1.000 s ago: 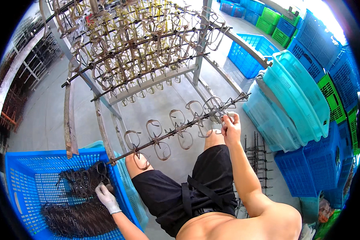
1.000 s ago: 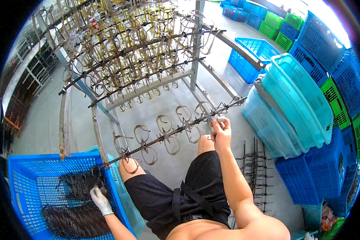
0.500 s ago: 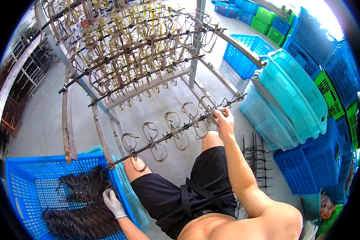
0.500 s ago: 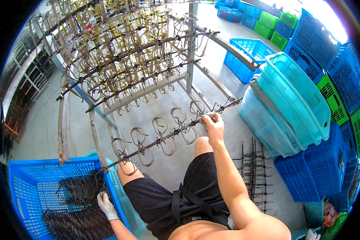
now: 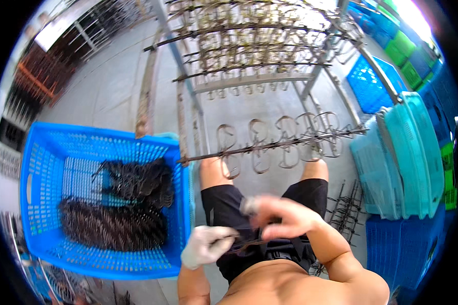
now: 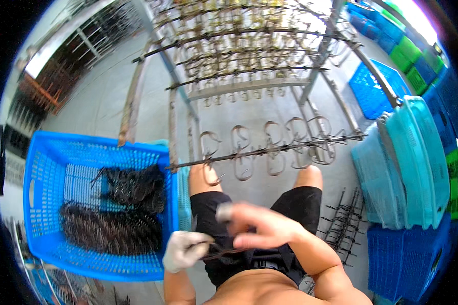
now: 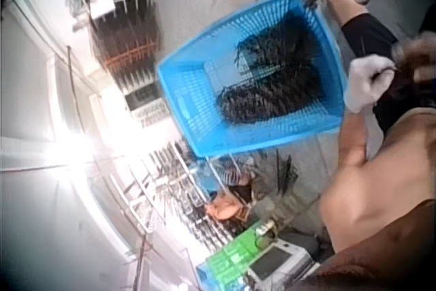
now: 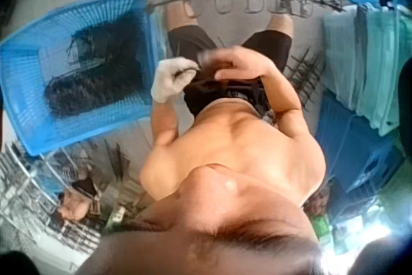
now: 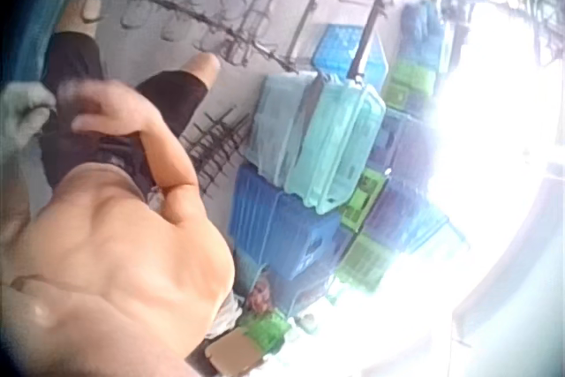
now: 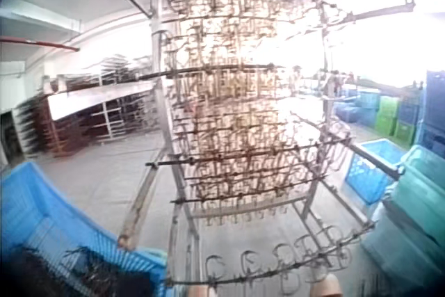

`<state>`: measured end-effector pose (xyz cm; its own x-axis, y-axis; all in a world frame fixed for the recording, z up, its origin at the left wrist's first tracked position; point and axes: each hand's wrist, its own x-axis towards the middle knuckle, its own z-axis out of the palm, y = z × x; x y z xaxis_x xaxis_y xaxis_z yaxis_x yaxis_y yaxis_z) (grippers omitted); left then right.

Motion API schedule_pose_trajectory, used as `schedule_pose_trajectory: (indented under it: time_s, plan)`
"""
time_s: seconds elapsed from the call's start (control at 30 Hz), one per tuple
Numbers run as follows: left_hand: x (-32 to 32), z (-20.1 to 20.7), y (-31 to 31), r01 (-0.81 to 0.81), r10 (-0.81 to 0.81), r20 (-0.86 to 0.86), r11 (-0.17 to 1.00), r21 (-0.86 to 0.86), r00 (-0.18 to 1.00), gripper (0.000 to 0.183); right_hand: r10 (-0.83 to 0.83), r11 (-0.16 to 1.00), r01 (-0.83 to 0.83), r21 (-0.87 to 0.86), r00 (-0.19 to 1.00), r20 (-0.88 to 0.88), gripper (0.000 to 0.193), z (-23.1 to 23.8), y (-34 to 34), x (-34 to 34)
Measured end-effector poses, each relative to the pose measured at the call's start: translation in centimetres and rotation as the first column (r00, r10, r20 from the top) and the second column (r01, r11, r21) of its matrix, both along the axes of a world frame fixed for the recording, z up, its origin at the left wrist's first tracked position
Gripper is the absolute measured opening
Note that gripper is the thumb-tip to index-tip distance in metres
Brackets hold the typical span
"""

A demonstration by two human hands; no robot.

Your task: The person sits on the floor and repeatedly picks up metal hooks from a blue basket, then attaches them to a horizontal metal rod on a rack. The person continues this process, filling the rack with hooks.

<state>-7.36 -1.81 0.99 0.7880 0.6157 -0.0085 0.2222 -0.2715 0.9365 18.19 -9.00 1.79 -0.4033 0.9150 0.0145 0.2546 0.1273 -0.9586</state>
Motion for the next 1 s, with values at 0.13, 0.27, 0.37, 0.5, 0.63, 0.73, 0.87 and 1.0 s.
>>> schedule_pose_trajectory:
  time_s: [0.13, 0.27, 0.37, 0.5, 0.63, 0.73, 0.87, 1.0]
  plan:
    - [-1.8, -7.5, 5.8, -0.598, 0.512, 0.311, 0.702, 0.387, 0.801, 0.025, -0.159, 0.815, 0.113, -0.568, 0.987, -0.031, 0.024, 0.2, -2.4, 1.4]
    - [-11.6, -20.6, 10.6, -0.55, 0.892, -0.334, 0.45, 0.704, 0.304, 0.041, -0.644, 0.615, 0.775, -0.146, 0.386, -0.661, 0.012, -0.3, -6.2, 8.8]
    - [-11.9, -22.8, 12.4, -0.804, 0.805, -0.342, 0.564, 0.188, 0.485, 0.039, -0.79, -0.005, 0.997, -0.079, -0.053, -0.611, 0.012, -0.6, -6.6, 15.1]
    - [-12.1, -22.0, 13.2, -0.844, 0.821, -0.199, 0.532, -0.071, 0.535, 0.035, -0.859, 0.064, 0.978, -0.2, -0.048, -0.51, 0.014, -8.0, -4.7, 22.7]
    - [-11.9, -18.1, 11.3, -0.843, 0.845, -0.009, 0.533, -0.069, 0.535, 0.035, -0.927, 0.026, 0.958, -0.286, -0.083, -0.365, 0.015, -7.8, -3.2, 23.4]
    - [-10.0, -15.2, 8.4, -0.813, 0.887, -0.165, 0.462, 0.354, 0.432, 0.038, -0.958, 0.02, 0.961, -0.275, -0.06, -0.28, 0.015, -7.0, -2.5, 23.7]
    - [-9.6, -16.8, 7.5, -0.631, 0.872, -0.27, 0.484, 0.606, 0.408, 0.038, -0.927, 0.026, 0.965, -0.26, -0.074, -0.367, 0.015, -8.7, -1.6, 24.7]
    - [-8.2, -15.5, 7.2, -0.616, 0.903, -0.227, 0.418, 0.668, 0.366, 0.036, -0.905, -0.006, 0.973, -0.23, -0.103, -0.412, 0.019, -9.5, -1.5, 24.5]
